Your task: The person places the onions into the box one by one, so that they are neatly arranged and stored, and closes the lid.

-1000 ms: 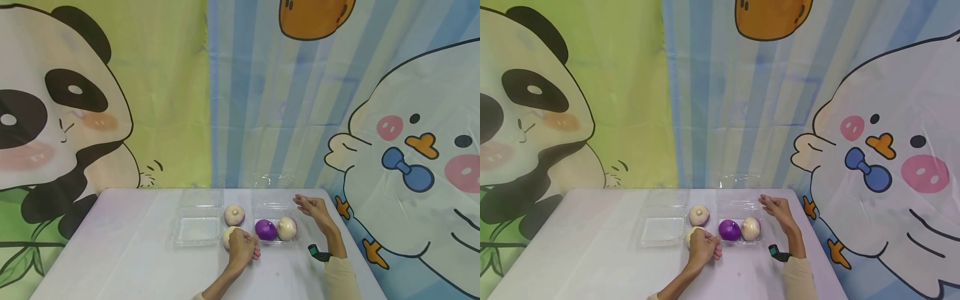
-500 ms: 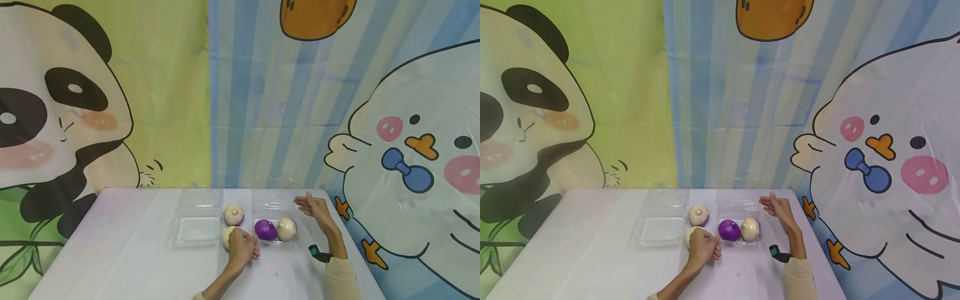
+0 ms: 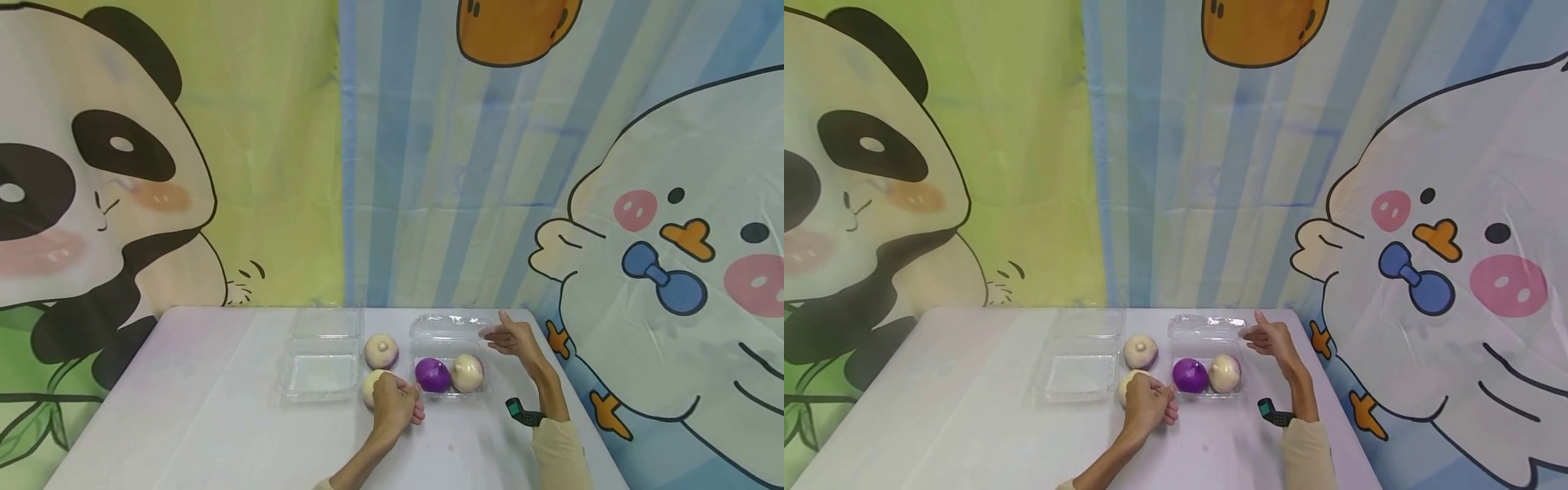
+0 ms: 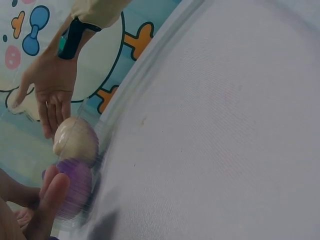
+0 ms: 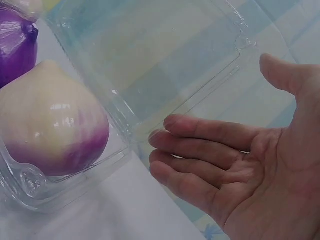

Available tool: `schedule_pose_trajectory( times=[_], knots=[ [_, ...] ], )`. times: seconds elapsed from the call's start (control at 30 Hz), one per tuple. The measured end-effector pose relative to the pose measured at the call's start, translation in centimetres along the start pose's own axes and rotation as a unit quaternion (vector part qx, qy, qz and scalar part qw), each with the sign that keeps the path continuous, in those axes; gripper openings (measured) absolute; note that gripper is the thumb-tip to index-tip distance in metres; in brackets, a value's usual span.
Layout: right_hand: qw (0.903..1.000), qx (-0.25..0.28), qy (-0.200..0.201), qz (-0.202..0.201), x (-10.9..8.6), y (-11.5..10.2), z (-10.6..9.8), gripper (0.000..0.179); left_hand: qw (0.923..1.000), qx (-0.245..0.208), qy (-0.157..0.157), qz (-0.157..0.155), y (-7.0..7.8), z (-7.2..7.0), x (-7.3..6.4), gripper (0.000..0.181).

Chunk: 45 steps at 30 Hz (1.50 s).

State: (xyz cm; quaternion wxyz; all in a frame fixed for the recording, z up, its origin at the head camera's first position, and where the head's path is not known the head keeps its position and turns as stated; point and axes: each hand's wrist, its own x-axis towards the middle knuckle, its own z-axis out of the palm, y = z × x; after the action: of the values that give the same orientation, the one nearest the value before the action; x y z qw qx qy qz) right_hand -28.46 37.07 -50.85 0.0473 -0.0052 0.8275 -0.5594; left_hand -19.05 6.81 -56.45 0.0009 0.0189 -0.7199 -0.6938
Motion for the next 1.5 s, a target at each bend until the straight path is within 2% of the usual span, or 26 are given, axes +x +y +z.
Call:
schedule_pose_trajectory(
  times=[0.23, 0.43, 0.73, 1.03, 1.5],
  knots=[
    [0.9997, -0.004, -0.015, -0.02, -0.2, 0.2, -0.1, 0.072, 1.0, -0.005, 0.001, 0.0, 0.0, 0.0, 0.0, 0.013],
    [0.9983, 0.015, -0.036, -0.043, -0.4, 0.4, -0.4, 0.061, 1.0, -0.005, -0.002, -0.002, -0.1, 0.0, 0.1, 0.014],
    [0.9978, 0.015, -0.045, -0.046, -0.6, 0.3, -0.6, 0.057, 1.0, -0.004, -0.002, 0.003, -0.1, 0.0, 0.1, 0.014],
    [0.9985, 0.039, -0.027, -0.025, -0.7, 0.6, -0.6, 0.051, 0.9999, -0.014, 0.001, 0.006, -0.2, 0.1, 0.2, 0.011],
    [0.9988, 0.014, -0.033, -0.032, -1.2, 0.8, -0.4, 0.053, 0.9999, -0.012, 0.0, -0.003, -0.2, 0.0, -0.1, 0.014]
  ],
)
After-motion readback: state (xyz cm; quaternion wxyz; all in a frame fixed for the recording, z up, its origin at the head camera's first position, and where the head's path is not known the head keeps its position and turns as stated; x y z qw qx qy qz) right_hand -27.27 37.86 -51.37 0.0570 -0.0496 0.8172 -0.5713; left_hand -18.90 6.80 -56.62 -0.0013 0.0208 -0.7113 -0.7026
